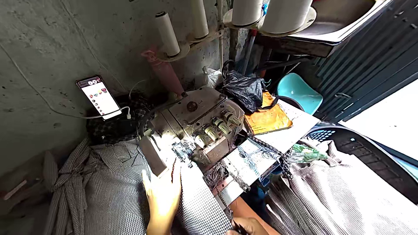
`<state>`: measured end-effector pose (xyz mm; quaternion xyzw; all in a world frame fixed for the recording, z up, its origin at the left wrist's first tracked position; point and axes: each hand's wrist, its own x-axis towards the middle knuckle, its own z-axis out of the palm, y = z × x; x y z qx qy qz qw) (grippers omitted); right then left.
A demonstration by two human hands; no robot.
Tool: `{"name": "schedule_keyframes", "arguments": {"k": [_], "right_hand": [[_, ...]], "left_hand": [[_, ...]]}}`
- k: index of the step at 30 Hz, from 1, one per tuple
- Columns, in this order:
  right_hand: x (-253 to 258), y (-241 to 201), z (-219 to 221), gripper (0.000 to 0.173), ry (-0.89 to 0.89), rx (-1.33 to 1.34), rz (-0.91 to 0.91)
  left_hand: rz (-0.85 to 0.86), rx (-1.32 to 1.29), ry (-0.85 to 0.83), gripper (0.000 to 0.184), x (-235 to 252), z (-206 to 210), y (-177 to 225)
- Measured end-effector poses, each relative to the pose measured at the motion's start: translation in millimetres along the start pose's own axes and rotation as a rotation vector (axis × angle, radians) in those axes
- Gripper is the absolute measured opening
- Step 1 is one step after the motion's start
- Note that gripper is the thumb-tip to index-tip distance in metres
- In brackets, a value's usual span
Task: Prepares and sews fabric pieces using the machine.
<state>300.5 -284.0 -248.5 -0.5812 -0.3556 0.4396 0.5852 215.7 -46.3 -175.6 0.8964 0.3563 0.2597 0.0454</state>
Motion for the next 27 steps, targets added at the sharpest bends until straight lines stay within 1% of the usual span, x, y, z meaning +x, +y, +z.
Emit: {"name": "schedule_keyframes", "arguments": {"k": [3,6,7,10,13,15,18,19,21,22,23,24,25,26,27], "right_hand": [[17.9,-9.0,1.9,0.023,0.031,0.027,-0.024],[35.9,-18.2,1.6,0.02,0.017,0.067,-0.024],[42.2,-21.3,0.8,0.018,0.009,0.086,-0.008],[59.1,-27.2,-0.3,0.014,0.0,0.12,0.025],[70.4,-28.2,2.0,0.014,0.011,0.131,0.0],[74.8,-28.7,3.4,0.014,0.02,0.133,-0.011],[78.7,-32.1,4.9,0.012,0.04,0.138,-0.004],[79.7,-32.8,5.9,0.011,0.053,0.139,-0.004],[80.8,-32.7,9.8,0.009,0.085,0.128,-0.009],[80.1,-33.3,12.3,0.007,0.105,0.126,-0.007],[78.6,-35.4,14.0,0.006,0.124,0.122,0.003],[76.6,-38.0,14.1,0.006,0.143,0.111,0.015],[74.0,-40.4,12.4,0.004,0.16,0.09,0.021],[71.7,-40.9,9.7,0.003,0.184,0.063,0.005],[69.1,-39.4,5.9,0.008,0.208,0.037,-0.048]], "left_hand": [[-0.085,-0.001,-0.032,0.046,12.9,3.8,-10.2],[-0.21,-0.067,-0.09,0.044,26.1,4.6,-19.0],[-0.234,-0.092,-0.095,0.047,30.3,5.7,-22.7],[-0.233,-0.121,-0.081,0.057,39.4,12.8,-35.8],[-0.145,-0.084,-0.064,0.052,48.0,18.3,-47.0],[-0.146,-0.03,-0.115,0.052,53.3,18.8,-48.7],[-0.269,0.064,-0.262,0.051,63.8,15.8,-39.3],[-0.279,0.074,-0.276,0.05,65.7,12.1,-33.1],[-0.198,0.078,-0.224,0.045,64.2,-1.3,-21.7],[-0.146,0.042,-0.16,0.041,61.2,-7.6,-19.4],[-0.077,-0.017,-0.033,0.037,56.1,-10.2,-22.8],[0.004,-0.048,0.142,0.03,51.3,-8.0,-33.0],[0.039,-0.029,0.277,0.024,48.3,-7.0,-48.8],[0.007,0.015,0.363,0.02,44.8,-10.0,-69.7],[-0.086,0.048,0.367,0.022,39.0,-19.5,-93.7]]}}
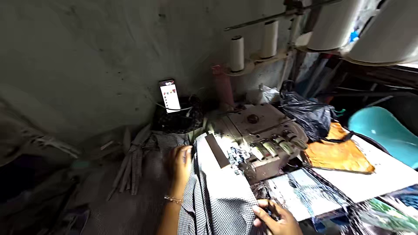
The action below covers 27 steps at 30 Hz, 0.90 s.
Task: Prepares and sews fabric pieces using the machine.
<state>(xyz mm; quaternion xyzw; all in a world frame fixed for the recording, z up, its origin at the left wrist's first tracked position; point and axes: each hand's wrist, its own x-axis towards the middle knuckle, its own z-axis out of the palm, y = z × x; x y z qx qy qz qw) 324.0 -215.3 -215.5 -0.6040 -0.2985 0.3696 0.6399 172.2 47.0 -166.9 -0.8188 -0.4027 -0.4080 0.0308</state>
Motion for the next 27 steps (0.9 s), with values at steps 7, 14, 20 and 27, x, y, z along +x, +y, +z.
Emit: {"name": "schedule_keyframes", "arguments": {"k": [7,14,20,27], "right_hand": [[-5.1,6.2,-5.6,0.016,-0.187,-0.082,-0.42],[1.6,-18.3,122.5,0.02,-0.635,0.087,-0.014],[46.9,-26.3,214.7,0.035,-0.653,0.252,0.539],[40.9,-31.9,205.7,0.02,-0.627,0.283,0.638]], "left_hand": [[-0.788,0.402,-0.322,0.056,-32.8,-85.2,-161.4],[-0.861,-0.421,-0.258,0.035,-44.6,-113.3,-87.2],[-0.906,-0.62,-0.268,0.031,-56.2,-105.2,-67.0],[-1.085,-0.902,-0.22,0.024,-25.3,-81.4,-81.6]]}}
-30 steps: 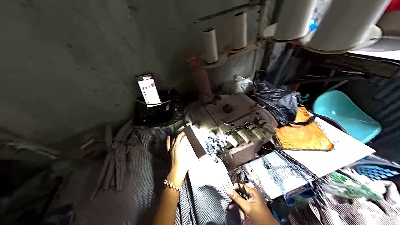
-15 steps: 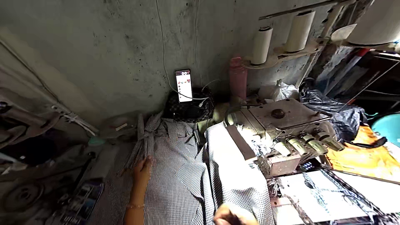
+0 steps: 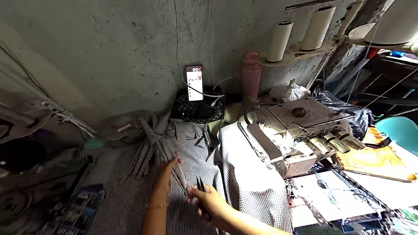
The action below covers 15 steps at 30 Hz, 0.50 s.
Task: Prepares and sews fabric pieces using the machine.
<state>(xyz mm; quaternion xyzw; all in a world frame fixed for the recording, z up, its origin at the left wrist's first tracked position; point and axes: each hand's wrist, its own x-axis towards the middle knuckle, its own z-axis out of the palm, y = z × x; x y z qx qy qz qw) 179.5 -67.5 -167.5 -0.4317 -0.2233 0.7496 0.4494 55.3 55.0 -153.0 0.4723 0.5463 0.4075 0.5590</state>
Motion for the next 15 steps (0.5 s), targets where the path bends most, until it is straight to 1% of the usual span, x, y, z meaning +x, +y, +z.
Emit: {"name": "schedule_keyframes", "arguments": {"k": [2,3,5,7,8,9,10,11,12,13,14,15], "right_hand": [[-32.5,10.7,-14.6,0.017,-0.044,-0.101,-0.089],[-51.0,17.0,-23.2,0.015,-0.039,-0.144,-0.136],[-88.2,27.2,-43.2,0.01,0.022,-0.191,-0.238],[-116.5,33.7,-67.7,0.009,0.133,-0.173,-0.361],[-126.6,34.2,-80.4,0.012,0.203,-0.152,-0.408],[-135.0,32.2,-91.0,0.014,0.277,-0.131,-0.428],[-141.6,28.8,-99.3,0.017,0.34,-0.106,-0.435],[-147.0,24.2,-105.1,0.021,0.385,-0.09,-0.435],[-149.9,20.4,-110.4,0.026,0.418,-0.071,-0.449],[-150.8,18.0,-115.6,0.027,0.444,-0.054,-0.474],[-150.6,17.0,-120.8,0.026,0.462,-0.044,-0.499],[-150.4,16.3,-125.4,0.024,0.471,-0.045,-0.514]], "left_hand": [[-0.077,-0.142,0.043,0.031,37.1,0.4,10.4],[-0.092,-0.189,0.063,0.028,57.1,-2.3,14.7],[-0.072,-0.224,0.128,0.017,93.8,-10.6,19.5],[-0.021,-0.101,0.191,0.016,117.2,-18.5,21.9],[0.008,0.019,0.2,0.021,119.4,-18.9,22.8],[0.035,0.145,0.194,0.032,113.5,-15.3,24.2],[0.072,0.254,0.158,0.048,102.5,-8.4,25.0],[0.162,0.372,0.126,0.067,90.1,-0.2,20.4],[0.31,0.47,0.087,0.081,75.6,8.2,11.9],[0.486,0.542,0.037,0.083,59.1,17.6,1.9],[0.644,0.576,-0.033,0.07,36.2,29.8,-6.0],[0.77,0.585,-0.128,0.05,9.3,43.0,-12.0]]}}
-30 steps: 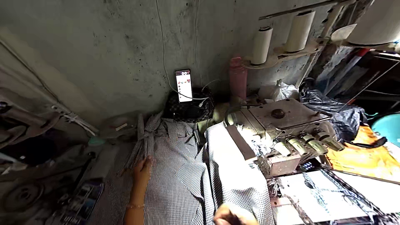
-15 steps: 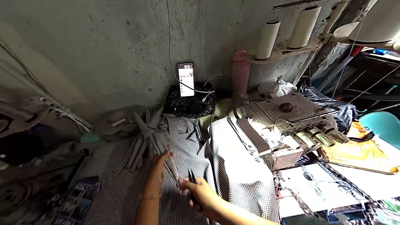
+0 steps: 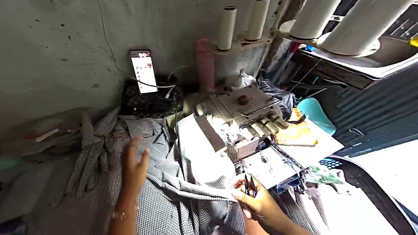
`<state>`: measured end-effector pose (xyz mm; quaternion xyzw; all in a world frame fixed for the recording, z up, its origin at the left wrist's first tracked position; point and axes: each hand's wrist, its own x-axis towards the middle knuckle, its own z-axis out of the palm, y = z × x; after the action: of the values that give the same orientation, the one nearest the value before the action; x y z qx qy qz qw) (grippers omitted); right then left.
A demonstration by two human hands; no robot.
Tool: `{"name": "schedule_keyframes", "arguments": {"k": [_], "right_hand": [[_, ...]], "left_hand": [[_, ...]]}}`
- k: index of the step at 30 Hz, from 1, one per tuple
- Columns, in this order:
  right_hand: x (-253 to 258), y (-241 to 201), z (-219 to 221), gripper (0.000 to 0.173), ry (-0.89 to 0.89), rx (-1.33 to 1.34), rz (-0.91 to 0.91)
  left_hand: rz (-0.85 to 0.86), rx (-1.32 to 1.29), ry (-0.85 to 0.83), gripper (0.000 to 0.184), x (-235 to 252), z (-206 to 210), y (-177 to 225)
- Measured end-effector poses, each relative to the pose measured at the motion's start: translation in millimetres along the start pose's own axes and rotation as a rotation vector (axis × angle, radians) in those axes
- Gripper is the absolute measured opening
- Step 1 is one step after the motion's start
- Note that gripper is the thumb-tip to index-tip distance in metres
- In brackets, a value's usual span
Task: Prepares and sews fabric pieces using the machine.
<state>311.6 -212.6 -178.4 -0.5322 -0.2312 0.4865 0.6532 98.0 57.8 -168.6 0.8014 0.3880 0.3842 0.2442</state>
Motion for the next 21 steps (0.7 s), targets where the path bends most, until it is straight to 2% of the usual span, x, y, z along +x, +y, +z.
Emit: {"name": "schedule_keyframes", "arguments": {"k": [1,3,5,7,8,9,11,13,16,21], "right_hand": [[1.8,0.0,-3.2,0.022,0.001,-0.009,-0.005],[3.2,-0.3,-7.0,0.019,-0.003,-0.004,0.008],[2.7,0.2,-8.5,0.015,-0.008,0.027,0.01],[0.8,1.4,-10.7,0.012,-0.029,0.022,-0.053],[0.9,3.0,-13.0,0.011,-0.049,-0.005,-0.123],[3.1,7.0,-17.0,0.018,-0.071,-0.063,-0.229],[10.8,14.9,-25.5,0.042,-0.077,-0.272,-0.476],[18.7,17.3,-28.9,0.034,-0.04,-0.395,-0.62],[22.7,14.5,-26.1,0.017,-0.004,-0.372,-0.627],[23.9,12.1,-21.0,0.012,-0.001,-0.251,-0.573]], "left_hand": [[0.125,-0.034,-0.084,0.036,-18.6,10.4,20.4],[0.288,-0.059,-0.231,0.03,-56.0,32.5,59.2],[0.389,0.081,-0.258,0.034,-86.0,55.6,87.8],[0.446,0.173,-0.221,0.022,-100.0,75.3,100.6],[0.455,0.186,-0.203,0.019,-101.4,80.0,103.0],[0.454,0.193,-0.191,0.019,-100.4,80.9,105.1],[0.434,0.193,-0.187,0.02,-96.4,78.3,110.4],[0.43,0.204,-0.198,0.021,-93.8,77.1,114.5],[0.437,0.2,-0.188,0.022,-93.2,77.8,118.0],[0.413,0.054,-0.118,0.024,-94.3,81.0,120.9]]}}
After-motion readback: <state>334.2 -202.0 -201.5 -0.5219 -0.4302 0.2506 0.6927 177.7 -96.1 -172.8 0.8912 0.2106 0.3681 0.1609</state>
